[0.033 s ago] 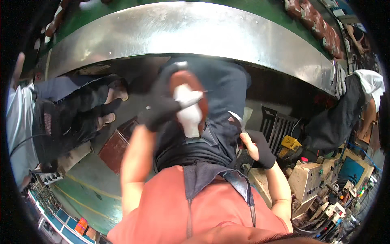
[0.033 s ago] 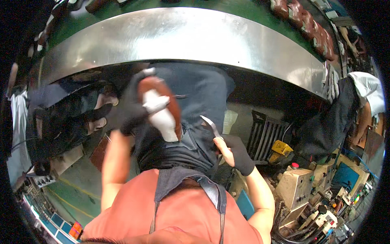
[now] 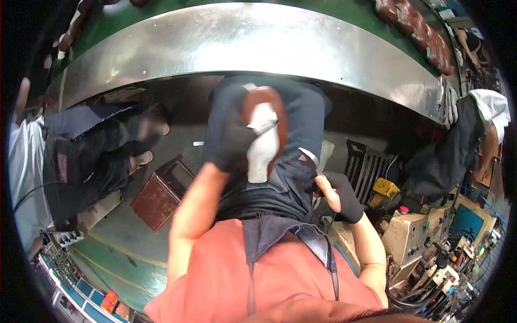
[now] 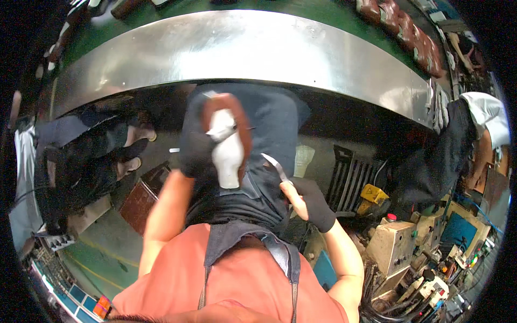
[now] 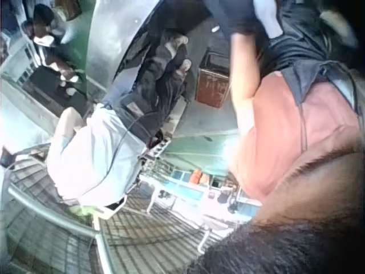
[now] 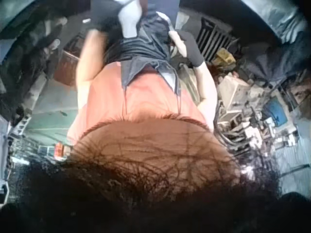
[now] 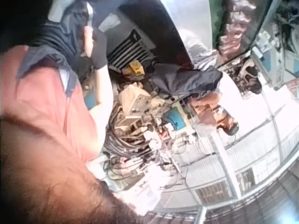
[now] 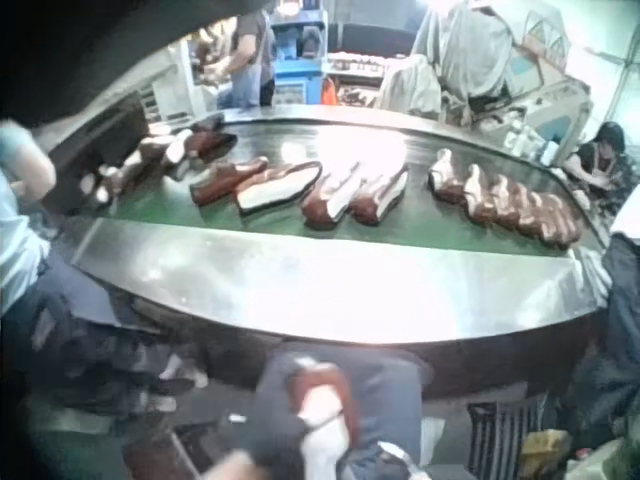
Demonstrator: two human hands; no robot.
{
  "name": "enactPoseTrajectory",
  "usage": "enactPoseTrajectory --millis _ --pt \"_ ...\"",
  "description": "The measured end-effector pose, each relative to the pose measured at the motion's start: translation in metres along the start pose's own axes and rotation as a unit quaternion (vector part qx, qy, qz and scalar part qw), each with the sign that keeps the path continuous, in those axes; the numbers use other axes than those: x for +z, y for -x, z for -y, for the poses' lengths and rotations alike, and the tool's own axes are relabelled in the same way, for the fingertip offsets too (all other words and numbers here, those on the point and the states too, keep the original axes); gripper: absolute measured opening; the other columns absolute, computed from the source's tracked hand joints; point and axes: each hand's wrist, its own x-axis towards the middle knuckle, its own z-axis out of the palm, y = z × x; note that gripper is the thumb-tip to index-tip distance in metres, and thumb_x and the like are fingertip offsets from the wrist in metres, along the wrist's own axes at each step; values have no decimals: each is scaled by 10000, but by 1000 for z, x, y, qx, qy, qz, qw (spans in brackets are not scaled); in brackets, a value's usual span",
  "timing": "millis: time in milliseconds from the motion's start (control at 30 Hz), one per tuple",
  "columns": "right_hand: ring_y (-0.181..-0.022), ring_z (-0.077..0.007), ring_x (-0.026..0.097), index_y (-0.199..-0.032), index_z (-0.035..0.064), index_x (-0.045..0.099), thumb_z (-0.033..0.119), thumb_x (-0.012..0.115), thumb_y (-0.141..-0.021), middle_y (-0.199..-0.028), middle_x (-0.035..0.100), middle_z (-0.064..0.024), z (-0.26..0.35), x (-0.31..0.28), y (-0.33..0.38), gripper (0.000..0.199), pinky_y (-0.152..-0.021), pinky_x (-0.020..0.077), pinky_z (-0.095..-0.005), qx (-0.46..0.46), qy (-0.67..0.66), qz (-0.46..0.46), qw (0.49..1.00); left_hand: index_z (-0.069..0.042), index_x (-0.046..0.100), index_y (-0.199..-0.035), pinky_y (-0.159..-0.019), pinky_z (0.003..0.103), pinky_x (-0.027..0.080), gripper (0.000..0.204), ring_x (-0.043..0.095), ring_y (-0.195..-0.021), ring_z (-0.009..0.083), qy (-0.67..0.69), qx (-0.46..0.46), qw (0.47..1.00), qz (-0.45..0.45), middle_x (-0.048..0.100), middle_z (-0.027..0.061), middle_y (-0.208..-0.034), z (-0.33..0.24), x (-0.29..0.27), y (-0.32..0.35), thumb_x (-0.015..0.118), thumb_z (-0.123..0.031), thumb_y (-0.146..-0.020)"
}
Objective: The person uses a curved metal tool to scrape and trim the white sole of a brown shoe held on their lap. They repeatedly pick up shoes from a nearby conveyor belt, perform the trimming action, and place the shoes back on the belt.
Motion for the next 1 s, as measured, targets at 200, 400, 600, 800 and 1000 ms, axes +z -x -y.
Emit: enactPoseTrajectory --millis 200,400,600,800,1000 --pt "-668 -240 589 -934 -20 599 364 487 -976 -762 621 -163 -8 -7 -14 402 -635 452 -345 32 84 58 994 114 315 -1392 -1088 391 326 675 398 -1335 344 217 -203 938 178 406 293 -1403 66 54 77 600 -265 -912" --pt "-653 -389 621 -807 -27 648 406 514 -921 -733 634 -227 39 1 -63 467 -626 487 -437 -113 403 109 902 62 301 -1429 -1005 363 420 787 493 -1261 337 31 -25 998 53 433 286 -1389 63 83 107 701 -266 -835" --pt "-636 -368 628 -735 9 645 400 527 -923 -706 630 -210 5 -3 -105 450 -592 500 -445 -275 514 51 811 78 288 -1423 -964 376 448 752 497 -1228 408 -16 -32 992 119 437 323 -1354 87 62 100 654 -267 -864" --pt "-612 -327 635 -795 25 651 455 531 -921 -733 645 -188 2 -9 -113 464 -564 508 -388 -346 531 70 770 -34 183 -1487 -1124 328 263 511 327 -1357 208 585 -341 726 117 297 93 -1500 91 65 73 307 -268 -1051" --pt "-593 -283 644 -844 9 649 478 441 -971 -647 605 -167 47 -34 -114 529 -591 489 -429 -67 432 307 845 36 171 -1454 -1077 394 329 671 380 -1325 334 235 -39 971 15 328 223 -1450 105 120 88 492 -307 -974"
